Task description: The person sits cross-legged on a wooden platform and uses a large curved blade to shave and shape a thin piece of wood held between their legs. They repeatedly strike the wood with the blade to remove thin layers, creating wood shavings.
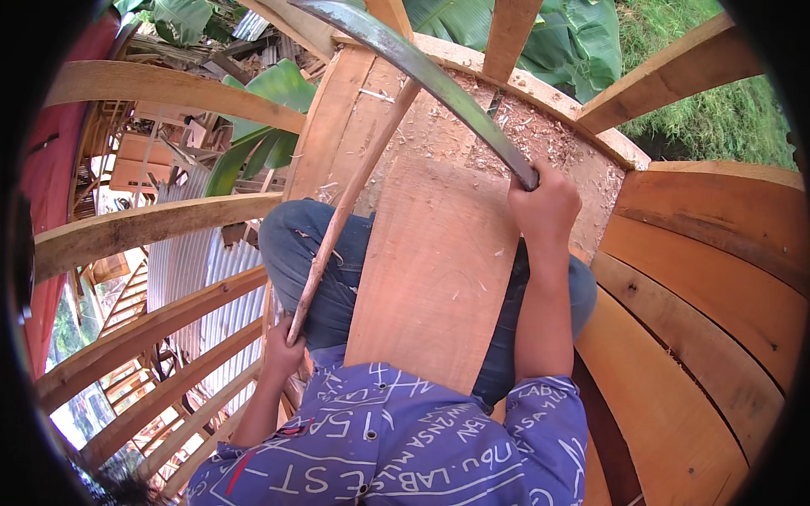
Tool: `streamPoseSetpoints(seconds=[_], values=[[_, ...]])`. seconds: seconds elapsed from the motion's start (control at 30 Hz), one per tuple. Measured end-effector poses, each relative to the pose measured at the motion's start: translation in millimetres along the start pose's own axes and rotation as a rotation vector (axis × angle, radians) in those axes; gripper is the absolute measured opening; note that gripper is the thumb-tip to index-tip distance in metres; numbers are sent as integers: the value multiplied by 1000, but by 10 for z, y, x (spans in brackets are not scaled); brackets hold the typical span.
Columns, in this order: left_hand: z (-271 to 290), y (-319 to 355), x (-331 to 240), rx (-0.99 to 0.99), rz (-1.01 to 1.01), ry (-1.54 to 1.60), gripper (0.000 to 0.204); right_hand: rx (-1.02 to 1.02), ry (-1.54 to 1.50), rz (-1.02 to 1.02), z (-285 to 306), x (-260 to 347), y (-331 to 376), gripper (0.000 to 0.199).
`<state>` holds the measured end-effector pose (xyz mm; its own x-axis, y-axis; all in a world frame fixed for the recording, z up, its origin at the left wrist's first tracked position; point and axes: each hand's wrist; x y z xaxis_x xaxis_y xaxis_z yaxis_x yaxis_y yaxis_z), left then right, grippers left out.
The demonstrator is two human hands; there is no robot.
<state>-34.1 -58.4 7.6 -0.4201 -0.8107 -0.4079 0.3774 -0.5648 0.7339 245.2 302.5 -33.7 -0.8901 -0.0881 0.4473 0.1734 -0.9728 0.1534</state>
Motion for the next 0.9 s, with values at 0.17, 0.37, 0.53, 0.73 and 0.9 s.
streamPoseSetpoints(seconds=[0.17,0.37,0.53,0.73,0.9], values=[[-110,78,-112,-108,-2,-212,24,9,-23,269,-76,180,165,14],[-226,48,-100,-212,-58,-197,26,109,-54,614,-170,573,371,15],[-254,37,-22,-224,-77,-172,26,-21,74,321,-74,190,77,15],[-226,0,-61,-183,-119,-81,28,14,19,331,-70,233,153,18],[-228,4,14,-176,-105,-139,28,77,11,582,-120,585,300,20]])
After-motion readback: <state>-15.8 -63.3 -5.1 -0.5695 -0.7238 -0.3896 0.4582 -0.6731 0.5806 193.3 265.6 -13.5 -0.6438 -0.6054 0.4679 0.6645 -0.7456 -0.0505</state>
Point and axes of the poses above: each hand's wrist, its own y-axis away from the middle knuckle, its own z-axis out of the back of the hand, x = y × z, and after that the axes turned 12 degrees about x, right-handed
